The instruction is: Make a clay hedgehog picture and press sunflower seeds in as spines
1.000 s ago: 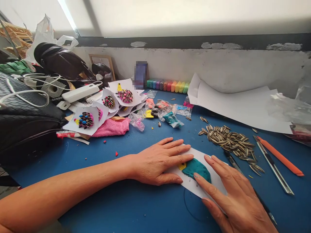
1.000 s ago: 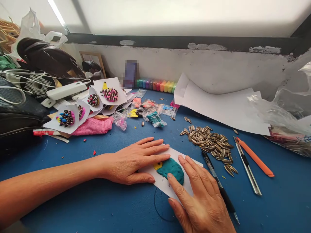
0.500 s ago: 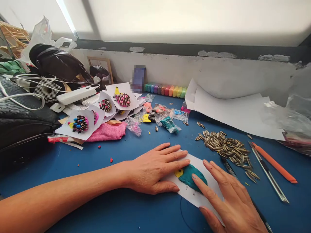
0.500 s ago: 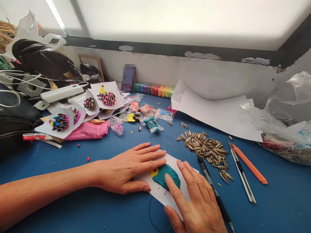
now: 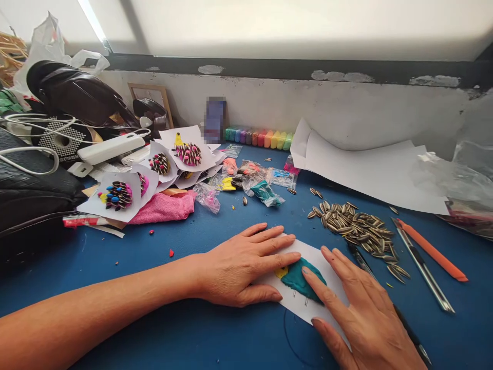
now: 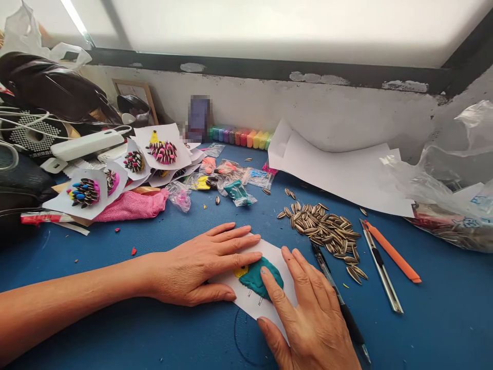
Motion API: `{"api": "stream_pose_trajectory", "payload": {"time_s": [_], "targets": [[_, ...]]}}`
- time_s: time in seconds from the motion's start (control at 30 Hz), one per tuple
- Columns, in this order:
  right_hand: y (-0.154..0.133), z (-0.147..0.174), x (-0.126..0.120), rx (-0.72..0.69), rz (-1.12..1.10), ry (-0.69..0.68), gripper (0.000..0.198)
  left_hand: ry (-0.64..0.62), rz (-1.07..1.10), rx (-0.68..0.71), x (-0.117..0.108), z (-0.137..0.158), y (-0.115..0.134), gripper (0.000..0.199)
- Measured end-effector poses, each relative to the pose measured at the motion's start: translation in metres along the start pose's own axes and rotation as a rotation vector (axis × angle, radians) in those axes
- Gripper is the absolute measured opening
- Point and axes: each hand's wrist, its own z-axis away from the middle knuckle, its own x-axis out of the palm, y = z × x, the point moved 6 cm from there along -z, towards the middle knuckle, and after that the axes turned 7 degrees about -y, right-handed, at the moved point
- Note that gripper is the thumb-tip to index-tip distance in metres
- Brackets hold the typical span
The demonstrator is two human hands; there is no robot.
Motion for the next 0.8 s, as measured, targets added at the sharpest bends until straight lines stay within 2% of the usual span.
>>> {"api": "stream_pose_trajectory", "payload": {"time_s": [0.07, 0.2, 0.3, 0.6, 0.8], "targets": [[0.000, 0.000, -0.002, 0.001, -0.038, 0.006, 0.043, -0.004, -0.010, 0.001, 0.000, 0.000, 0.000, 0.069], [0.009, 0.005, -0.007, 0.115, -0.152, 0.068, 0.035, 0.008, -0.025, -0.001, 0.001, 0.000, 0.001, 0.067], [0.012, 0.008, -0.007, 0.160, -0.186, 0.064, 0.033, 0.029, -0.023, 0.005, 0.001, 0.001, 0.001, 0.063], [0.006, 0.010, -0.007, 0.087, -0.084, 0.003, 0.037, 0.012, -0.051, 0.009, 0.002, 0.000, 0.001, 0.059], [0.007, 0.011, -0.005, 0.077, -0.086, 0.042, 0.033, -0.001, -0.064, 0.010, 0.003, -0.001, 0.001, 0.060]]}}
